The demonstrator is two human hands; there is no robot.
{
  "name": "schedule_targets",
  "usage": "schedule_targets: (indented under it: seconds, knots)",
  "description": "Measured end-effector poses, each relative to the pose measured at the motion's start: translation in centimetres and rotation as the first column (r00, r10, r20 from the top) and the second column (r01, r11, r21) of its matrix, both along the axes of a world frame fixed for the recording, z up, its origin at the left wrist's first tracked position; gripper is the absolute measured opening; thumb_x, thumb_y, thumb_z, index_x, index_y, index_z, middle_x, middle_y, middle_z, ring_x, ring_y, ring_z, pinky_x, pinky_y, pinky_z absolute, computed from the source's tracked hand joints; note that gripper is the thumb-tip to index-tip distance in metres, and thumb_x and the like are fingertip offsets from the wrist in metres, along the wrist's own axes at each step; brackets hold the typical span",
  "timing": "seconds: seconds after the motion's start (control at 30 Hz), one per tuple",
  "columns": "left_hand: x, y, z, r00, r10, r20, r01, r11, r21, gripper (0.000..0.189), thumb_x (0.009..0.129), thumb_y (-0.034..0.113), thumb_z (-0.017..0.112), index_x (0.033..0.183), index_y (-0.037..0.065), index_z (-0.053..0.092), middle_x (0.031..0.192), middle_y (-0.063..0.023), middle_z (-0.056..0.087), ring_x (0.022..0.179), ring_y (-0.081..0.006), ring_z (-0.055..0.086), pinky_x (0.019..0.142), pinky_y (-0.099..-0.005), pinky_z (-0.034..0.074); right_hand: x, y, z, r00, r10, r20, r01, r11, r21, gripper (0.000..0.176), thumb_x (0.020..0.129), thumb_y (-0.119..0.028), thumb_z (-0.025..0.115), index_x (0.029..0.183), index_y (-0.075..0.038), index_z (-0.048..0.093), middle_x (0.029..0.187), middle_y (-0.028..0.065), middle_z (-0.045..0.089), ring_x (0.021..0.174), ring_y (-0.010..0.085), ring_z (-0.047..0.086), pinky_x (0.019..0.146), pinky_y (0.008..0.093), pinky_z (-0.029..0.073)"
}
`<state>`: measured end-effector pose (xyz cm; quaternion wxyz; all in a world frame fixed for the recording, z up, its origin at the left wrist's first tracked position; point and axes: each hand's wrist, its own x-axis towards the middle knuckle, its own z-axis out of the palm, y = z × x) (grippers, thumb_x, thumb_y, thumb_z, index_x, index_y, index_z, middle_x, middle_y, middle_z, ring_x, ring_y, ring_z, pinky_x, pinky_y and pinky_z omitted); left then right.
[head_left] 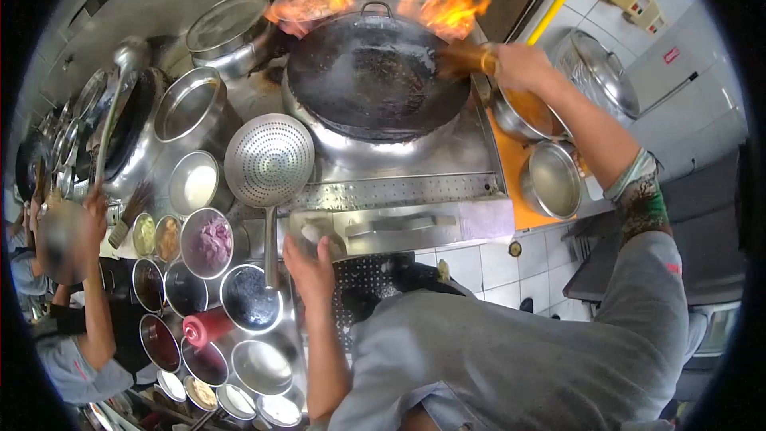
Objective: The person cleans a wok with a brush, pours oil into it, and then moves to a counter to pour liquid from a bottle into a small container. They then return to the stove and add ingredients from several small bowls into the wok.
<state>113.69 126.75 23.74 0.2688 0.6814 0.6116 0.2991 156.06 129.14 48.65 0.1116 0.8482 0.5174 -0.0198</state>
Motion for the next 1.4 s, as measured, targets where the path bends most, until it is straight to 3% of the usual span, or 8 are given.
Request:
schedule_targets:
  seconds: [0.2, 0.33, 0.57, 0.63, 0.73, 1.13, 1.27, 1.4]
  knots:
    - [0.5, 1.2, -0.7, 0.929, 0.082, 0.361, 0.045, 0.944, -0.328, 0.069, 0.081, 0.036, 0.073, 0.128, -0.008, 0.049, 0.127, -0.0290, 0.053, 0.120, -0.0400, 0.050, 0.101, -0.0420, 0.039, 2.1, 3.8, 0.8, 0.923, 0.384, -0.024, -0.384, 0.923, 0.002, 0.035, 0.078, -0.022, 0.061, 0.111, -0.017, 0.070, 0.099, 0.0153, 0.069, 0.097, 0.0346, 0.066, 0.083, 0.0451, 0.052]
    - [0.5, 2.1, -3.3, 0.984, 0.029, 0.177, 0.006, 0.980, -0.197, 0.064, 0.079, 0.031, 0.075, 0.126, -0.005, 0.052, 0.120, -0.0253, 0.058, 0.108, -0.0339, 0.058, 0.094, -0.0398, 0.044, 2.0, 10.3, -8.7, 0.926, 0.365, 0.092, -0.365, 0.931, -0.020, 0.023, 0.076, -0.016, 0.062, 0.094, -0.008, 0.073, 0.092, 0.0190, 0.070, 0.095, 0.0319, 0.068, 0.083, 0.0436, 0.053]
    - [-1.8, -1.3, 4.4, 0.854, 0.418, 0.309, -0.190, 0.805, -0.561, 0.054, 0.083, 0.028, 0.070, 0.125, 0.000, 0.053, 0.118, -0.0138, 0.062, 0.099, -0.0224, 0.062, 0.077, -0.0387, 0.052, 6.6, 11.6, -7.6, 0.899, 0.439, -0.014, -0.439, 0.899, 0.001, 0.024, 0.077, -0.018, 0.061, 0.098, -0.017, 0.073, 0.089, 0.0114, 0.072, 0.089, 0.0305, 0.069, 0.077, 0.0464, 0.054]
    - [-1.9, -2.5, 5.6, 0.335, 0.677, 0.655, 0.008, 0.693, -0.721, 0.056, 0.086, 0.033, 0.066, 0.131, 0.006, 0.049, 0.118, -0.0128, 0.061, 0.104, -0.0264, 0.061, 0.085, -0.0451, 0.051, 7.9, 12.3, -9.6, 0.896, 0.442, 0.042, -0.444, 0.891, 0.094, 0.039, 0.079, -0.017, 0.057, 0.117, -0.023, 0.065, 0.090, 0.0132, 0.071, 0.086, 0.0318, 0.069, 0.074, 0.0432, 0.055]
    - [1.9, 0.0, 5.0, -0.022, 0.625, 0.781, 0.232, 0.763, -0.604, 0.056, 0.088, 0.036, 0.063, 0.133, 0.007, 0.046, 0.122, -0.0142, 0.059, 0.110, -0.0310, 0.058, 0.095, -0.0506, 0.047, 5.1, 15.0, -15.7, 0.894, 0.416, -0.167, -0.331, 0.863, 0.381, 0.050, 0.079, -0.034, 0.068, 0.127, -0.025, 0.058, 0.096, 0.0156, 0.069, 0.092, 0.0347, 0.066, 0.079, 0.0475, 0.053]
    - [12.4, 6.8, 7.9, 0.326, 0.525, 0.786, 0.421, 0.664, -0.618, 0.066, 0.090, 0.059, 0.054, 0.133, 0.009, 0.044, 0.122, -0.0140, 0.055, 0.112, -0.0318, 0.054, 0.098, -0.0529, 0.043, -0.1, 14.5, -15.1, 0.682, 0.628, -0.375, -0.406, 0.752, 0.520, 0.045, 0.076, -0.033, 0.066, 0.120, -0.025, 0.063, 0.095, 0.0177, 0.069, 0.090, 0.0355, 0.066, 0.080, 0.0461, 0.053]
    - [15.3, 8.2, 9.9, 0.423, 0.602, 0.677, 0.378, 0.562, -0.735, 0.067, 0.092, 0.059, 0.051, 0.139, 0.013, 0.037, 0.129, -0.0139, 0.051, 0.118, -0.0325, 0.050, 0.100, -0.0578, 0.040, 4.3, 7.4, -5.8, 0.667, 0.664, -0.337, -0.659, 0.737, 0.149, 0.033, 0.074, -0.027, 0.065, 0.106, -0.022, 0.071, 0.093, 0.0130, 0.071, 0.088, 0.0345, 0.067, 0.079, 0.0445, 0.054]
    - [17.8, 9.0, 8.8, 0.490, 0.561, 0.667, 0.387, 0.546, -0.743, 0.064, 0.092, 0.056, 0.052, 0.138, 0.013, 0.038, 0.134, -0.0139, 0.048, 0.120, -0.0332, 0.049, 0.098, -0.0569, 0.041, 3.4, 5.8, -5.1, 0.886, 0.423, -0.192, -0.438, 0.898, -0.045, 0.023, 0.076, -0.019, 0.063, 0.096, -0.011, 0.073, 0.092, 0.0148, 0.071, 0.090, 0.0321, 0.068, 0.078, 0.0422, 0.055]
